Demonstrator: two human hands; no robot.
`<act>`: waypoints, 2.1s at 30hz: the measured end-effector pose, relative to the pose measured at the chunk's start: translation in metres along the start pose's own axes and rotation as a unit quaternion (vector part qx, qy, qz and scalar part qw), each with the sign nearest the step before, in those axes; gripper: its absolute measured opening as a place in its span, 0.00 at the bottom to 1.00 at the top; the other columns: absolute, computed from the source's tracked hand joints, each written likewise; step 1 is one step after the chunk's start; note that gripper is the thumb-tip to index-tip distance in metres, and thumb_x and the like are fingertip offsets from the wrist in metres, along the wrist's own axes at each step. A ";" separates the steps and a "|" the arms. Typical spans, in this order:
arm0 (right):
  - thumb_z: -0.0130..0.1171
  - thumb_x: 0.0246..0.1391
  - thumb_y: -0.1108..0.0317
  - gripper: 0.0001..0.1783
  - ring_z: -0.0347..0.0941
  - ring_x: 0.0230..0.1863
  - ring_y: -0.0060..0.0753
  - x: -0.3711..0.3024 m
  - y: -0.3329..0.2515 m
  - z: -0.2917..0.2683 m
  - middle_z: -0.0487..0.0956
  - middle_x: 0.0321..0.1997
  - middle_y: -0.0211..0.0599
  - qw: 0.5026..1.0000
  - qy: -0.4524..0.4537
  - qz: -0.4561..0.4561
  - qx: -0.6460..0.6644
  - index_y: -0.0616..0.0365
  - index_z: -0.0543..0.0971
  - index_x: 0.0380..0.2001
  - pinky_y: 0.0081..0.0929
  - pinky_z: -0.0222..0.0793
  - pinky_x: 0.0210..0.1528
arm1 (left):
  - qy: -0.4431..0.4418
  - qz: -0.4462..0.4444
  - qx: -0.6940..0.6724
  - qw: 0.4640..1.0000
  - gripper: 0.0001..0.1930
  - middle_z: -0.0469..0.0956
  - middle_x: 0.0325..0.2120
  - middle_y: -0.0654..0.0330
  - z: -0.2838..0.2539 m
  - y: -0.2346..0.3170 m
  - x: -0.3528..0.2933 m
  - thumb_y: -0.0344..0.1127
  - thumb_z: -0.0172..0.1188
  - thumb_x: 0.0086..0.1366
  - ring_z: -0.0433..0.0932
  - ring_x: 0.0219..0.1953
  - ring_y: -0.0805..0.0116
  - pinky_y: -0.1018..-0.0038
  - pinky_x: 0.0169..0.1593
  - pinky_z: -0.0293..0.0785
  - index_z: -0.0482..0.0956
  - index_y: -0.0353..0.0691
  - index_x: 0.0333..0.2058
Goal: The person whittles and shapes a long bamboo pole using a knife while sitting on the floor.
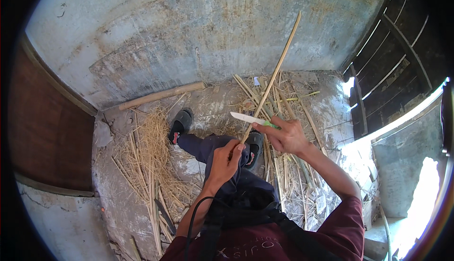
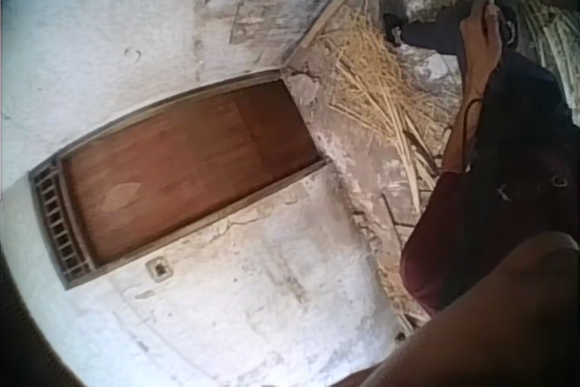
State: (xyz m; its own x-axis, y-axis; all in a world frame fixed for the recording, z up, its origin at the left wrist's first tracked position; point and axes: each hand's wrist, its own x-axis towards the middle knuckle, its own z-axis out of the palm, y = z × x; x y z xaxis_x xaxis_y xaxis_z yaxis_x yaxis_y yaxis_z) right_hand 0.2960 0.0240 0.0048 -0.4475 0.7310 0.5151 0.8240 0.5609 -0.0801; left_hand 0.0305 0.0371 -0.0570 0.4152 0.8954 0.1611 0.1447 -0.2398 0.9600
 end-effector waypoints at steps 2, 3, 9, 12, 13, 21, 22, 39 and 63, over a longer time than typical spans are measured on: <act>0.68 0.55 0.71 0.30 0.73 0.19 0.32 0.006 0.007 -0.004 0.73 0.28 0.28 1.000 0.014 0.023 0.003 0.35 0.87 0.61 0.36 0.70 0.19 | 0.007 0.001 -0.005 1.000 0.14 0.69 0.19 0.67 0.000 -0.001 -0.002 0.39 0.56 0.83 0.64 0.22 0.82 0.75 0.26 0.57 0.84 0.34 0.44; 0.68 0.55 0.71 0.30 0.73 0.19 0.32 0.008 0.013 -0.006 0.73 0.28 0.28 1.000 0.014 0.024 0.003 0.35 0.87 0.61 0.36 0.70 0.19 | 0.014 0.003 -0.009 1.000 0.13 0.69 0.18 0.67 0.000 0.000 -0.002 0.38 0.57 0.82 0.63 0.22 0.83 0.75 0.26 0.56 0.84 0.34 0.43; 0.64 0.53 0.81 0.31 0.70 0.18 0.32 0.018 0.033 -0.014 0.73 0.26 0.32 0.994 0.077 0.054 0.059 0.42 0.88 0.60 0.36 0.67 0.21 | 0.016 0.014 0.016 1.000 0.11 0.67 0.18 0.67 0.000 0.007 -0.001 0.36 0.59 0.80 0.61 0.21 0.84 0.74 0.25 0.54 0.84 0.33 0.43; 0.65 0.57 0.74 0.28 0.71 0.19 0.33 0.016 0.024 -0.013 0.72 0.26 0.28 0.994 0.067 0.071 0.044 0.38 0.87 0.60 0.36 0.71 0.22 | 0.017 0.016 0.027 0.999 0.11 0.67 0.18 0.67 -0.001 0.011 -0.002 0.36 0.59 0.80 0.61 0.21 0.84 0.74 0.25 0.54 0.85 0.33 0.43; 0.65 0.56 0.74 0.28 0.71 0.19 0.33 0.012 0.021 -0.012 0.72 0.26 0.28 0.996 0.054 0.059 0.030 0.37 0.87 0.60 0.35 0.71 0.22 | 0.017 0.017 0.028 0.999 0.11 0.67 0.18 0.67 -0.001 0.011 -0.003 0.36 0.59 0.80 0.61 0.21 0.84 0.74 0.25 0.54 0.85 0.33 0.43; 0.66 0.55 0.74 0.30 0.70 0.18 0.32 0.005 0.042 -0.010 0.72 0.26 0.29 0.997 0.053 0.060 -0.002 0.36 0.88 0.61 0.34 0.69 0.20 | 0.008 0.036 0.041 0.998 0.09 0.72 0.18 0.61 0.002 0.008 -0.004 0.34 0.62 0.80 0.63 0.19 0.78 0.73 0.25 0.60 0.82 0.32 0.45; 0.66 0.55 0.75 0.30 0.70 0.18 0.32 0.006 0.051 -0.012 0.72 0.26 0.29 0.995 0.080 0.066 0.002 0.36 0.88 0.60 0.35 0.68 0.20 | 0.007 0.038 0.041 0.998 0.09 0.72 0.18 0.61 0.002 0.009 -0.003 0.34 0.62 0.80 0.63 0.19 0.78 0.73 0.25 0.60 0.82 0.32 0.45; 0.62 0.59 0.77 0.24 0.73 0.20 0.33 0.024 0.093 -0.026 0.79 0.27 0.33 0.987 0.147 0.057 0.020 0.44 0.89 0.56 0.35 0.71 0.20 | 0.007 0.044 0.037 0.998 0.11 0.70 0.18 0.60 -0.001 0.003 -0.004 0.37 0.61 0.81 0.63 0.19 0.77 0.72 0.25 0.60 0.82 0.32 0.45; 0.68 0.52 0.69 0.32 0.74 0.17 0.27 -0.007 -0.020 0.023 0.74 0.31 0.27 0.998 0.033 -0.015 0.047 0.33 0.87 0.61 0.33 0.71 0.17 | -0.038 0.008 -0.032 0.999 0.18 0.70 0.18 0.64 -0.005 -0.009 -0.002 0.43 0.48 0.86 0.66 0.20 0.80 0.75 0.26 0.61 0.78 0.35 0.40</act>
State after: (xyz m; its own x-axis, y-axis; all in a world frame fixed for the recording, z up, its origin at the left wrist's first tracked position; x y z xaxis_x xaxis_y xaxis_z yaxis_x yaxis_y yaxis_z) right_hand 0.2748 0.0168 -0.0174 -0.4447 0.6889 0.5725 0.7730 0.6180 -0.1432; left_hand 0.0237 0.0393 -0.0651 0.4834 0.8605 0.1606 0.0805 -0.2264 0.9707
